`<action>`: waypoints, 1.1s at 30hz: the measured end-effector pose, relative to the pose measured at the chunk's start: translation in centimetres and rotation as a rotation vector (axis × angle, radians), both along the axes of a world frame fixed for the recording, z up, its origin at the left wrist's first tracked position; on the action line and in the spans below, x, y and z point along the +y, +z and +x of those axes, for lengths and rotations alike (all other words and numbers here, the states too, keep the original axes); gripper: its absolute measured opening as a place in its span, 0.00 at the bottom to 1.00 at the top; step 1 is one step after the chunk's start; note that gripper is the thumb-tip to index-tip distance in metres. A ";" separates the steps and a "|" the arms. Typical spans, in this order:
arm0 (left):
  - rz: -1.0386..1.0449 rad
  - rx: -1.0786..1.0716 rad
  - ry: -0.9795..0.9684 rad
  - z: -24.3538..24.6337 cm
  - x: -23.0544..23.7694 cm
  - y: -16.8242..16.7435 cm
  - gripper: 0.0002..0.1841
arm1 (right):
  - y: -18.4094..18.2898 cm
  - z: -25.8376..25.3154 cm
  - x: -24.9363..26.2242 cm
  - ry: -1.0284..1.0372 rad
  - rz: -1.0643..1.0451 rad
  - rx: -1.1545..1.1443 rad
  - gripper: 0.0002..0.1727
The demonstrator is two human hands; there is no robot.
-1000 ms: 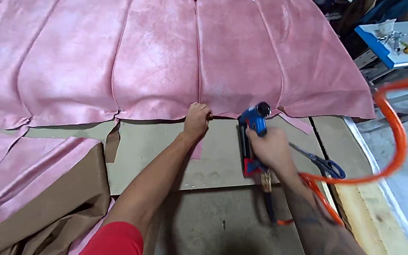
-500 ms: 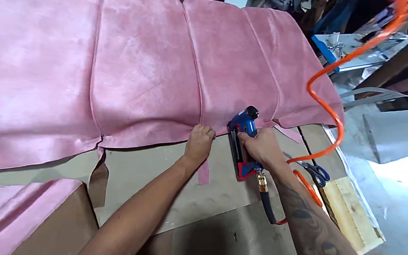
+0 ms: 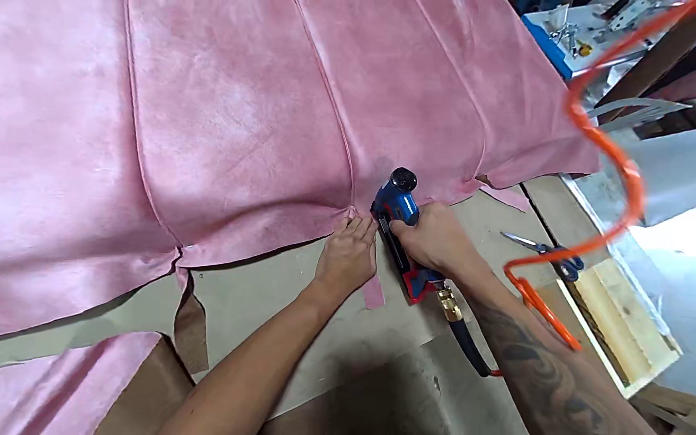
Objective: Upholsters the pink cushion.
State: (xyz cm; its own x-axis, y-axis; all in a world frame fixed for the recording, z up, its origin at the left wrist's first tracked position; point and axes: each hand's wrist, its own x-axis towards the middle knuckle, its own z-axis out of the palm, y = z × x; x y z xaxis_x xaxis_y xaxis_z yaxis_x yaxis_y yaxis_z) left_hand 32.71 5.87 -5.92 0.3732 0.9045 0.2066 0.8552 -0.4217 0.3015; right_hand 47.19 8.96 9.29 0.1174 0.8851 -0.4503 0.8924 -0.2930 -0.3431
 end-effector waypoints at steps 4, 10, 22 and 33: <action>-0.017 0.021 0.010 -0.1 -0.5 0.4 0.25 | 0.5 -0.7 0.8 0.029 -0.031 -0.040 0.22; 0.010 0.077 0.024 0.2 -1.0 0.4 0.25 | 1.0 -1.7 0.9 0.074 -0.043 -0.023 0.21; 0.157 -0.099 0.146 4.0 0.2 1.9 0.17 | 2.0 14.6 -7.2 -0.302 0.166 0.167 0.19; 0.073 -0.160 0.220 23.3 10.9 1.3 0.14 | -1.5 25.0 -8.4 -0.175 0.011 0.182 0.18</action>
